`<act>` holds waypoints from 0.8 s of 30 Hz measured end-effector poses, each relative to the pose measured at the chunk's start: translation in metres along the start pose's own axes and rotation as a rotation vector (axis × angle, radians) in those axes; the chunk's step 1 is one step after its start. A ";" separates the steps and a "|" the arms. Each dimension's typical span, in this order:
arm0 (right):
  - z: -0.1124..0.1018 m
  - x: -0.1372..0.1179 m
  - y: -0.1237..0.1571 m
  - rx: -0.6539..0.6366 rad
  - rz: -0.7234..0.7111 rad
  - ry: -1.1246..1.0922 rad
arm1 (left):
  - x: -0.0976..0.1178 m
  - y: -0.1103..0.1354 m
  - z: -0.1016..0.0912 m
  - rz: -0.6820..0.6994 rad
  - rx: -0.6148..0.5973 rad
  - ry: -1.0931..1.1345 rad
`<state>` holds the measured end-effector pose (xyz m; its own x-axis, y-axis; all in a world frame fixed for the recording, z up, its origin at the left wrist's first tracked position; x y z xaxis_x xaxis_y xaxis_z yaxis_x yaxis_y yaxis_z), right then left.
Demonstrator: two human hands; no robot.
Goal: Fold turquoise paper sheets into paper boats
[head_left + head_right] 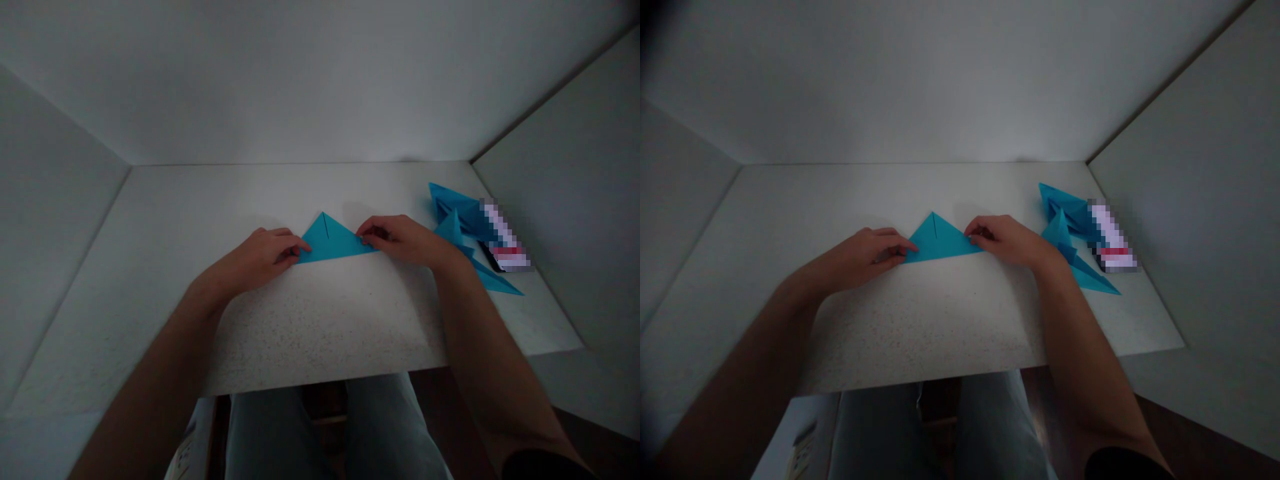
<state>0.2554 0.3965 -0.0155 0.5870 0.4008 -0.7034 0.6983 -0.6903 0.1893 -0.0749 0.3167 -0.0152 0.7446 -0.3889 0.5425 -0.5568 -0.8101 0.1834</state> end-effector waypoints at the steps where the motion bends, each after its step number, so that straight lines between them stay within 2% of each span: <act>1: 0.000 0.001 0.000 0.009 -0.001 0.014 | 0.000 0.000 0.000 -0.004 0.007 0.002; 5: -0.002 0.004 -0.001 0.054 -0.024 0.092 | 0.001 0.002 -0.003 -0.096 0.058 0.013; 8: -0.003 0.005 -0.001 0.034 -0.009 0.118 | 0.002 0.005 -0.005 -0.207 0.096 0.013; 15: -0.007 -0.001 0.005 0.003 0.006 0.153 | 0.006 0.007 -0.007 -0.343 0.095 -0.026; 21: -0.005 -0.006 0.005 -0.035 0.010 0.196 | 0.012 0.007 -0.006 -0.346 0.066 -0.049; 24: -0.004 -0.008 0.004 -0.033 -0.002 0.214 | 0.017 0.007 -0.005 -0.306 0.064 -0.074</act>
<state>0.2555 0.3929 -0.0058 0.6569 0.5228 -0.5433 0.7103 -0.6708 0.2134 -0.0678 0.3071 -0.0002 0.8999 -0.1523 0.4086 -0.2808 -0.9192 0.2759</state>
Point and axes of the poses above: each hand's wrist, its own y-axis away from the middle knuckle, its own z-axis out of the palm, x = y × z, the point moved 1 cm from there along -y, towards the middle knuckle, and after that the axes turned 3 degrees about -x, right-handed, at the moved point
